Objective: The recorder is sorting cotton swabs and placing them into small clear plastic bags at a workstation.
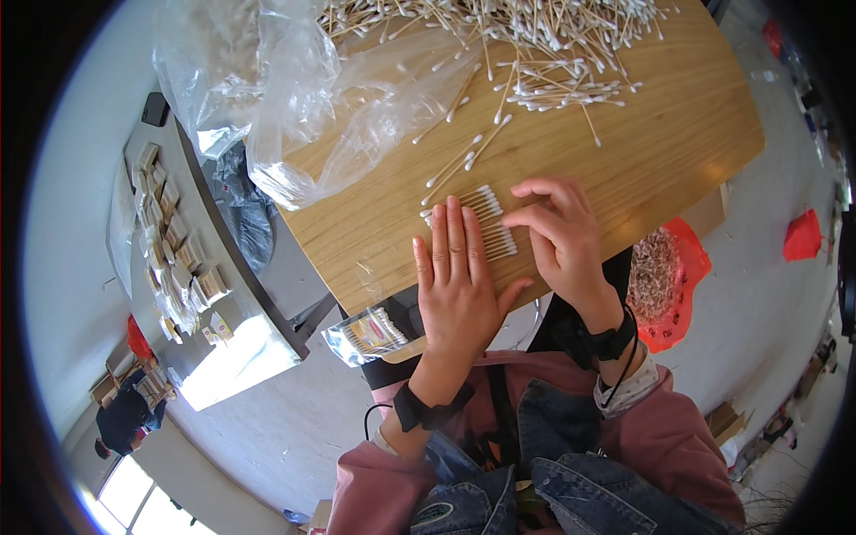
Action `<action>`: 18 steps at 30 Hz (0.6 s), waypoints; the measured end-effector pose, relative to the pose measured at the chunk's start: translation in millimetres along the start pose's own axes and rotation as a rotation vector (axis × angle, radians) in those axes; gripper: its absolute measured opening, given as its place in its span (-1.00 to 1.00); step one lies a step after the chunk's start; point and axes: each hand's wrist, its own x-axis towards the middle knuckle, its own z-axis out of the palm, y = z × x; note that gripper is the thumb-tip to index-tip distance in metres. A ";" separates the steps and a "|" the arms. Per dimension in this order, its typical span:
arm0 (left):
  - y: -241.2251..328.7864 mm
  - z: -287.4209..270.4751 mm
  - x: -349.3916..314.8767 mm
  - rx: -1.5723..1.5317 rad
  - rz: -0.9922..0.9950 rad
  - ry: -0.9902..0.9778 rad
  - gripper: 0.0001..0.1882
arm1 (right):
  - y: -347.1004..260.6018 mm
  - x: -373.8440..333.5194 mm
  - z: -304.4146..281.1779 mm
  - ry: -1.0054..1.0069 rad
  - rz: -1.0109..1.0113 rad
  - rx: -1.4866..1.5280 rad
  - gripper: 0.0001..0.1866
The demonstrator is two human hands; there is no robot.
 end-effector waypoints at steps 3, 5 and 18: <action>0.0 -0.5 0.1 -0.006 0.005 -0.002 0.15 | -1.8 -0.2 3.1 0.061 0.075 0.047 -0.69; 0.4 -0.4 0.3 -0.010 0.004 0.004 0.15 | -1.5 -0.1 3.5 0.052 0.077 0.055 -0.68; 0.0 -0.6 0.1 -0.038 0.000 0.006 0.13 | 2.9 17.5 9.8 0.088 0.087 0.081 -0.73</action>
